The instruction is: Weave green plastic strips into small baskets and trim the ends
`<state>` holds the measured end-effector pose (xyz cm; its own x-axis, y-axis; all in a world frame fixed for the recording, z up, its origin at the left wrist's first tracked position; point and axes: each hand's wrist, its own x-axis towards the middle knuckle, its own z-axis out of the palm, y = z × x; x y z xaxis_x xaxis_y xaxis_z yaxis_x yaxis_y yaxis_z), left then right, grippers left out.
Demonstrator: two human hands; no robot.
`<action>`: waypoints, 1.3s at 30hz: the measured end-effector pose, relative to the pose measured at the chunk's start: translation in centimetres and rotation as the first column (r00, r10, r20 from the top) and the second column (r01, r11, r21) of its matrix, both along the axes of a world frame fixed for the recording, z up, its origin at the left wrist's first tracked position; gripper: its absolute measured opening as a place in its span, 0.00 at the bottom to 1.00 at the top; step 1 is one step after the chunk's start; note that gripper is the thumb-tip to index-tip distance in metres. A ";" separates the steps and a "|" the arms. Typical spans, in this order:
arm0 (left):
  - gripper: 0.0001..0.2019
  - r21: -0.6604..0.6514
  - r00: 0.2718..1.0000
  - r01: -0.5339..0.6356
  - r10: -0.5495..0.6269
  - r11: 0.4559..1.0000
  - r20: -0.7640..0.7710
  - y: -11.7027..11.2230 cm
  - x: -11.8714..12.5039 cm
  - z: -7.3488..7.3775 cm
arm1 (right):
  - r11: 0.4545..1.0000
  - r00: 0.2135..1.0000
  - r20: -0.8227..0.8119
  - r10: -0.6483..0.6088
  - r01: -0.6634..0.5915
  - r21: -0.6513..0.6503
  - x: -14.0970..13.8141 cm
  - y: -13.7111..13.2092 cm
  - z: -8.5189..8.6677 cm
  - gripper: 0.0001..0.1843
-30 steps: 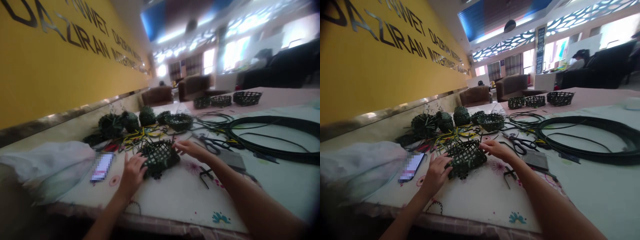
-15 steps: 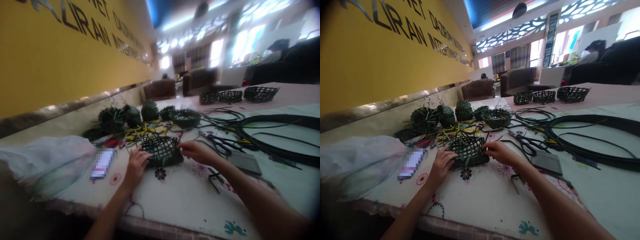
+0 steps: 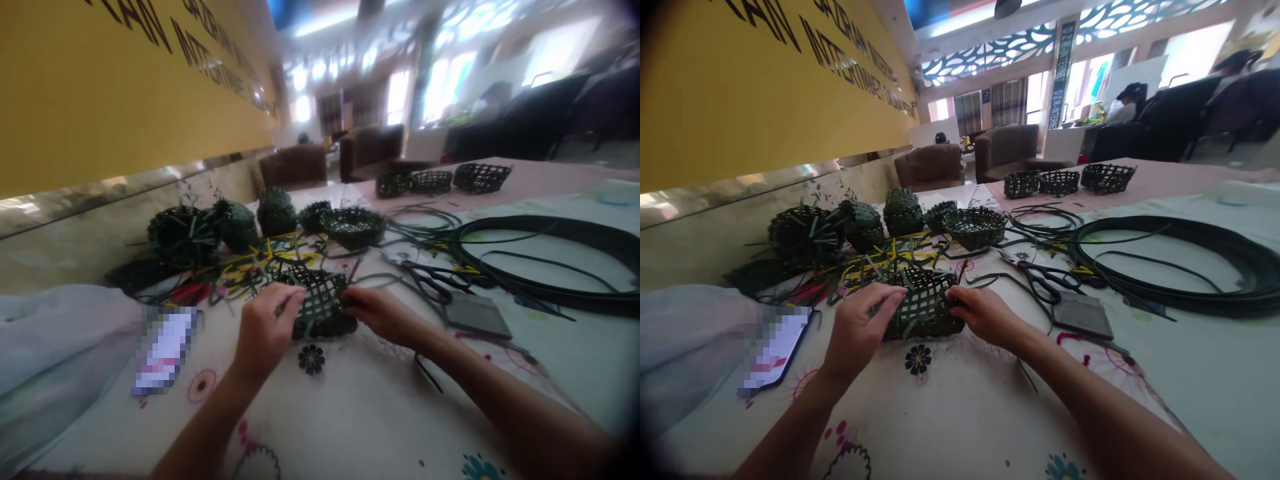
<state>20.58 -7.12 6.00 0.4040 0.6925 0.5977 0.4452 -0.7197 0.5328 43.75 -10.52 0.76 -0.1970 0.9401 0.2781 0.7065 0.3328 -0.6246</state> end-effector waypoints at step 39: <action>0.08 -0.722 0.981 0.182 -0.171 0.668 0.090 3.4 4.9 -4.0 | 0.983 0.912 -0.388 -0.136 0.077 -0.165 -1.5 -1.2 1.3 0.20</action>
